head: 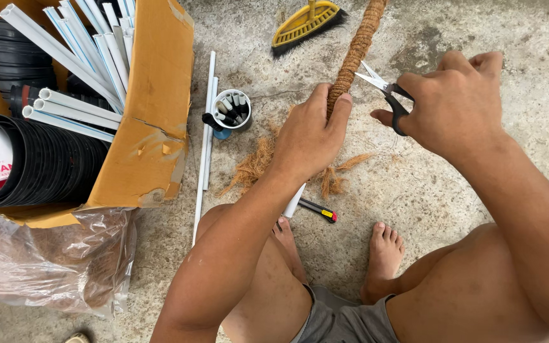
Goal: The person trims excess fibers from a rope-wrapped handle using scissors. They hold the handle with one hand and use the scissors to cut the protruding strands along the length of the rope.
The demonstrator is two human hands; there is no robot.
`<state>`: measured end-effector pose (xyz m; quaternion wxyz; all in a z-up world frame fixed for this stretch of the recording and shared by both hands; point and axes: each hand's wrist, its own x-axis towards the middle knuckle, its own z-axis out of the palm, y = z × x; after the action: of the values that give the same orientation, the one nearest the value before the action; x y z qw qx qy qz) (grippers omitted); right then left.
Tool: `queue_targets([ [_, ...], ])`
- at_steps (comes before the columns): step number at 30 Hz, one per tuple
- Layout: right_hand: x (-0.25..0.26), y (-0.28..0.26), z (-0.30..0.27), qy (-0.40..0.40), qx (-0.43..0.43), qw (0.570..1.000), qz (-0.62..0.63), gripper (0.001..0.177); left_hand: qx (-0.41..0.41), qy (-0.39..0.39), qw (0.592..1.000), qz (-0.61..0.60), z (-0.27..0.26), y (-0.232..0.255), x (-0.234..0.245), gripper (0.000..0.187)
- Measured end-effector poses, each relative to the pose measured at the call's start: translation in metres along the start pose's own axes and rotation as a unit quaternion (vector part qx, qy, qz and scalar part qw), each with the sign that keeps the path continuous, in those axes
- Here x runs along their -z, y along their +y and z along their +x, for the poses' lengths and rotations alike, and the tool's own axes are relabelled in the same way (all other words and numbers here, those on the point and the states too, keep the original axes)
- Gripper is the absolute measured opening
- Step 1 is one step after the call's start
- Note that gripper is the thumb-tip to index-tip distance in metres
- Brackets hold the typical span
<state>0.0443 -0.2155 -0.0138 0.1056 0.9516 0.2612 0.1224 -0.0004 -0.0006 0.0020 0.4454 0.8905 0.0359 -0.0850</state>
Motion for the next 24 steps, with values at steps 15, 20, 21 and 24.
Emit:
queue_targets([
  [15, -0.002, -0.004, 0.013, 0.095, 0.041, 0.993, -0.061, 0.049, -0.058, 0.051, 0.992, 0.096, 0.001, -0.007, -0.004, 0.042],
  [20, -0.003, -0.006, 0.012, 0.117, 0.058, 0.985, -0.110, 0.047, -0.050, 0.041, 0.990, 0.123, 0.001, -0.009, -0.004, 0.039],
  [21, -0.004, -0.007, 0.012, 0.119, 0.059, 0.984, -0.116, 0.047, -0.048, 0.040, 0.990, 0.125, 0.002, -0.010, -0.003, 0.039],
  [24, -0.006, -0.009, 0.012, 0.114, 0.057, 0.985, -0.115, 0.049, -0.049, 0.044, 0.989, 0.130, 0.003, -0.010, -0.004, 0.037],
])
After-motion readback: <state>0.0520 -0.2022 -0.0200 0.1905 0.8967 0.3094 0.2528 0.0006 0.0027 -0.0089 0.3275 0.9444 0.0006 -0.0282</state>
